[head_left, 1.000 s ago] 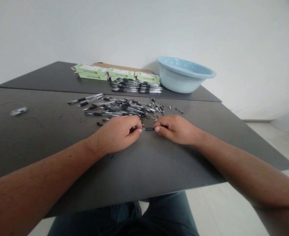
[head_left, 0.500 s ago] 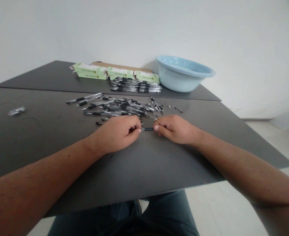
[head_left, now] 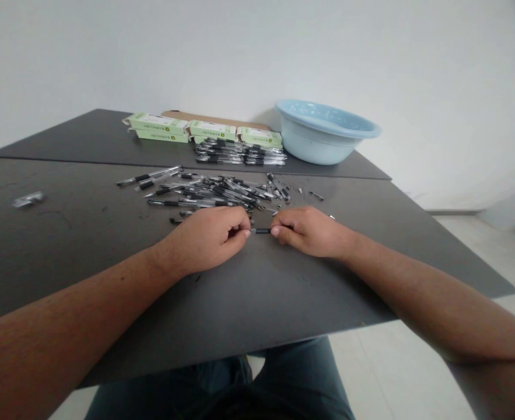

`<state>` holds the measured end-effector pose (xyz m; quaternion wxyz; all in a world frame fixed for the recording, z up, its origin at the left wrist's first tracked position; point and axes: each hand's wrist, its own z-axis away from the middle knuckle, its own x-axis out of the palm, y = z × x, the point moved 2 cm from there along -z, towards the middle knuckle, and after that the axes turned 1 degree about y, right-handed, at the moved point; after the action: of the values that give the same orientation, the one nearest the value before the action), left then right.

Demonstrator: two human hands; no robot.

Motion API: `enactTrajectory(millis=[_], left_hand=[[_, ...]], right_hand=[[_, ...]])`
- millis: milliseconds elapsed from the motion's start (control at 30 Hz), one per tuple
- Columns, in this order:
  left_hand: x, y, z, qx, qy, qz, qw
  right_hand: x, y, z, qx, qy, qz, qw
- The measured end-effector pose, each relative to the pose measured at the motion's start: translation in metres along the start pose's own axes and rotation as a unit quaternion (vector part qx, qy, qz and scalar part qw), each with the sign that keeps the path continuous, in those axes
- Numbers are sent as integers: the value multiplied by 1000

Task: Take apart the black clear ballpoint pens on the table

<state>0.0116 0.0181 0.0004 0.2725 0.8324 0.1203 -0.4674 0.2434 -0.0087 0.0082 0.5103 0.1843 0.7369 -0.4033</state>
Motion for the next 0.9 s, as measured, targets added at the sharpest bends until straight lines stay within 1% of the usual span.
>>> enactTrajectory(millis=[100, 233, 367, 500, 600, 733, 833, 900], left_hand=[[0, 0, 0, -4, 1, -1, 1000], [-1, -1, 0, -8, -10, -6, 1000], [-1, -1, 0, -15, -11, -7, 1000], [-1, -1, 0, -16, -17, -10, 1000], [-1, -2, 0, -22, -23, -17, 999], [-1, -3, -1, -28, -34, -19, 999], [-1, -4, -1, -34, -34, -22, 999], [-1, -4, -1, -34, -35, -25, 998]], right_hand=[[0, 0, 0, 14, 20, -15, 1000], [1, -1, 0, -3, 7, -6, 1000], [0, 0, -1, 13, 20, -22, 999], [2, 0, -1, -10, 5, 2, 1000], [2, 1, -1, -2, 23, -13, 1000], [4, 0, -1, -7, 5, -9, 1000], [3, 1, -2, 7, 23, -28, 999], [4, 1, -2, 7, 24, -26, 999]])
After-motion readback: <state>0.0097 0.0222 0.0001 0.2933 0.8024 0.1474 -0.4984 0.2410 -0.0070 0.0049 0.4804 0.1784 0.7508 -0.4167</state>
